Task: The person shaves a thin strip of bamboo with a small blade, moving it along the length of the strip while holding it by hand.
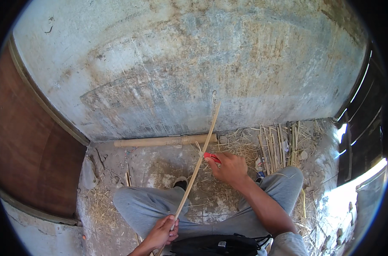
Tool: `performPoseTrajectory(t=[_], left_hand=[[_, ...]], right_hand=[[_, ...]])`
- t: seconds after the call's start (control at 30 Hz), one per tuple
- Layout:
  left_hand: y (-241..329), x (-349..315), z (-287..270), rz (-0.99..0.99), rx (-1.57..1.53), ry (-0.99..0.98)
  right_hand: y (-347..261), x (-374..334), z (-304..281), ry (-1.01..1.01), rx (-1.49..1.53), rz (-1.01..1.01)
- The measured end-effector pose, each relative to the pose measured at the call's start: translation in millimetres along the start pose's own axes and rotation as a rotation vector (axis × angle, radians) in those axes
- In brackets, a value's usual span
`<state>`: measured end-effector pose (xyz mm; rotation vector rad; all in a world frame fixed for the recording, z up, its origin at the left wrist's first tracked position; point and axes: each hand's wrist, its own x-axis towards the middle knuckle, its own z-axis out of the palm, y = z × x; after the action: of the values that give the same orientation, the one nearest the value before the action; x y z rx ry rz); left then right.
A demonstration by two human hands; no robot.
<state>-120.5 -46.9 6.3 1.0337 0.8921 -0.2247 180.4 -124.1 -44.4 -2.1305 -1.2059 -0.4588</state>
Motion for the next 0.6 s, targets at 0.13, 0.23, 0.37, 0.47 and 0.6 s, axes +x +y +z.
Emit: performPoseTrajectory(t=[0.13,0.23,0.37,0.47,0.6], left_hand=[[1,-1,-4,-0.015,-0.01,-0.001],[1,-1,-4,-0.004,0.006,0.001],[1,-4,-5,-0.017,0.001,-0.009],[2,-4,-6,-0.026,0.009,-0.002],[4,-11,-7,-0.062,-0.002,-0.006]], right_hand=[[-2,3,-2,-0.017,-0.025,0.018],[-1,3,-1,-0.04,-0.038,0.027],[-2,4,0,-0.013,-0.022,0.01],[0,4,1,-0.009,-0.027,0.009],[2,5,0,-0.013,0.002,-0.005]])
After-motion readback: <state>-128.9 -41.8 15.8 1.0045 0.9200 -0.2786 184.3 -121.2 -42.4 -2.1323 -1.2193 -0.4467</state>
